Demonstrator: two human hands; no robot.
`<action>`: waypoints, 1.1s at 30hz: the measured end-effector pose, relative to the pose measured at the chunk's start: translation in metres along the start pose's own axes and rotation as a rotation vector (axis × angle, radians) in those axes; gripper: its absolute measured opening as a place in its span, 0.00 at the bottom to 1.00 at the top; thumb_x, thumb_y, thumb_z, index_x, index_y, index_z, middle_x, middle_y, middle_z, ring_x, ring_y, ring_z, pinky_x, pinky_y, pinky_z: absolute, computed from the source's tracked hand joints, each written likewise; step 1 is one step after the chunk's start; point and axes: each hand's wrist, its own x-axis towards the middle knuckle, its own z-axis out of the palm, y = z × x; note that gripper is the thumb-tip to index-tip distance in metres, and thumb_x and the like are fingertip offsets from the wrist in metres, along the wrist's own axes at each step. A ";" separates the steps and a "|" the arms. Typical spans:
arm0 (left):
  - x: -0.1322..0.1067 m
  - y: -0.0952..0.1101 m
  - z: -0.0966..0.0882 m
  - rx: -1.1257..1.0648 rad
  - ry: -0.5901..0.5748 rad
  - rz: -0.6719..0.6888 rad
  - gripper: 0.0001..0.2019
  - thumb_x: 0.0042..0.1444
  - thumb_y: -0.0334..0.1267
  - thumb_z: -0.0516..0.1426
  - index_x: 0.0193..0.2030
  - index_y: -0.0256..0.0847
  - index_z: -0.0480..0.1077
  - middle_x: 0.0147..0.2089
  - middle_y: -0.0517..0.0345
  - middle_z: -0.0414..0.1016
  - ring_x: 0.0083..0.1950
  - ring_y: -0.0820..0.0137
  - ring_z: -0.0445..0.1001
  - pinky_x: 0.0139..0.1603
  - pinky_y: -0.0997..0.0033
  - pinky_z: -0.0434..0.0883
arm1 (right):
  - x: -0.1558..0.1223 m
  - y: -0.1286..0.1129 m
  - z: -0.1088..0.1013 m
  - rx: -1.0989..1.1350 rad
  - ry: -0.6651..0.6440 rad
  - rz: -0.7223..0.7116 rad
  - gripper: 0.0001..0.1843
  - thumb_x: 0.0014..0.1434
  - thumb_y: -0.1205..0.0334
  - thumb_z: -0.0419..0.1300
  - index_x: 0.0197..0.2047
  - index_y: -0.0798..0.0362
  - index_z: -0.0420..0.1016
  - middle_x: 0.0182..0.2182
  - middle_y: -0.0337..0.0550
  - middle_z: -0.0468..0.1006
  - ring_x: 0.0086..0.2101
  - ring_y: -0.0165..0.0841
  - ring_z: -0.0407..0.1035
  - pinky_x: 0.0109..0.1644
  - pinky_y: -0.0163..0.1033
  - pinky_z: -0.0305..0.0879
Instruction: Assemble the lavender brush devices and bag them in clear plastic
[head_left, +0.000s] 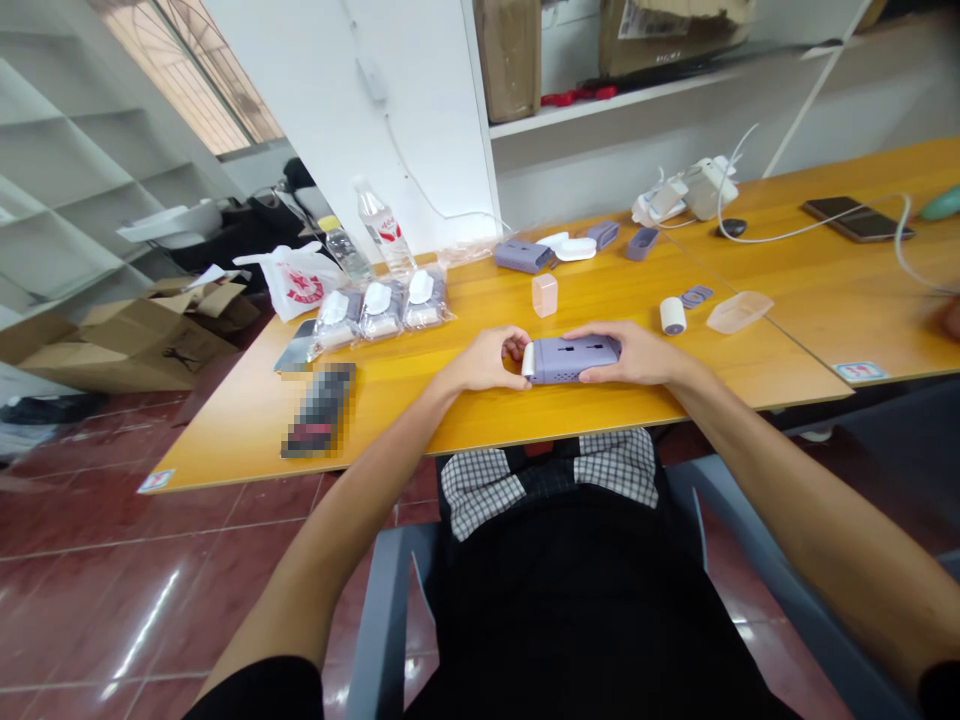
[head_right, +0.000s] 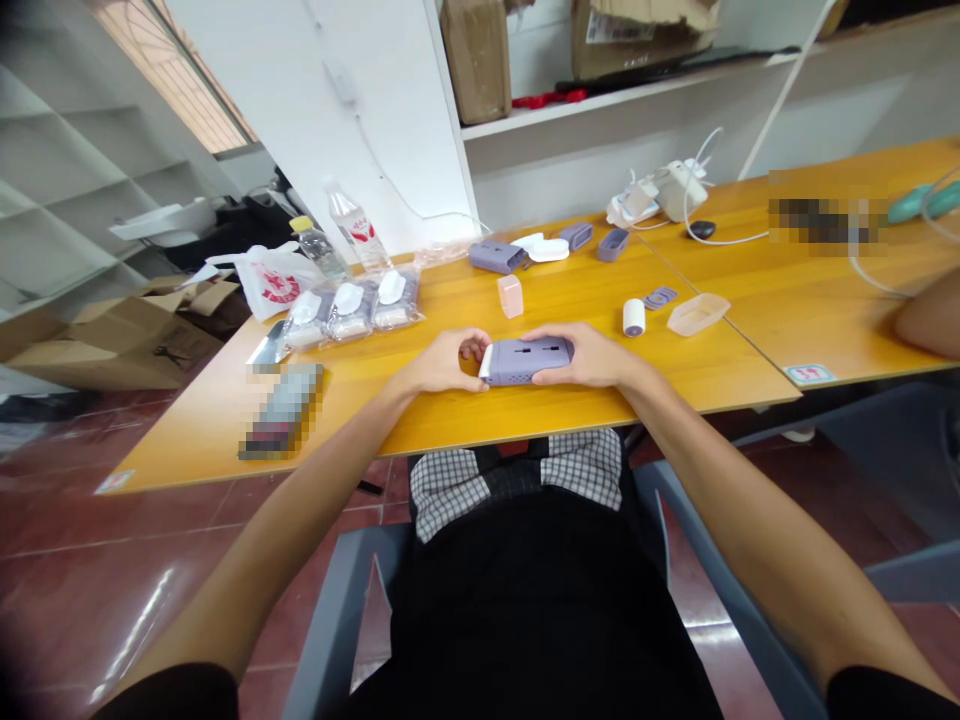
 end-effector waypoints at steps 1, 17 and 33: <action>0.000 0.000 -0.001 -0.011 -0.008 -0.002 0.29 0.36 0.33 0.76 0.47 0.38 0.74 0.42 0.58 0.78 0.41 0.68 0.74 0.46 0.64 0.72 | 0.000 0.000 0.000 0.010 -0.004 -0.003 0.36 0.51 0.44 0.78 0.63 0.43 0.84 0.59 0.46 0.85 0.58 0.54 0.79 0.69 0.64 0.72; -0.004 -0.004 -0.009 -0.083 -0.060 0.066 0.30 0.41 0.35 0.75 0.52 0.40 0.71 0.45 0.57 0.77 0.42 0.69 0.75 0.48 0.63 0.73 | -0.001 0.006 0.000 -0.003 0.075 -0.103 0.41 0.47 0.50 0.82 0.64 0.40 0.82 0.63 0.45 0.82 0.64 0.56 0.75 0.73 0.67 0.67; -0.004 -0.004 -0.004 0.185 0.104 0.245 0.29 0.45 0.34 0.73 0.54 0.43 0.71 0.52 0.55 0.74 0.41 0.67 0.76 0.48 0.60 0.77 | 0.002 0.011 0.000 -0.006 0.147 -0.239 0.40 0.46 0.53 0.83 0.63 0.40 0.82 0.63 0.46 0.82 0.64 0.56 0.75 0.73 0.68 0.66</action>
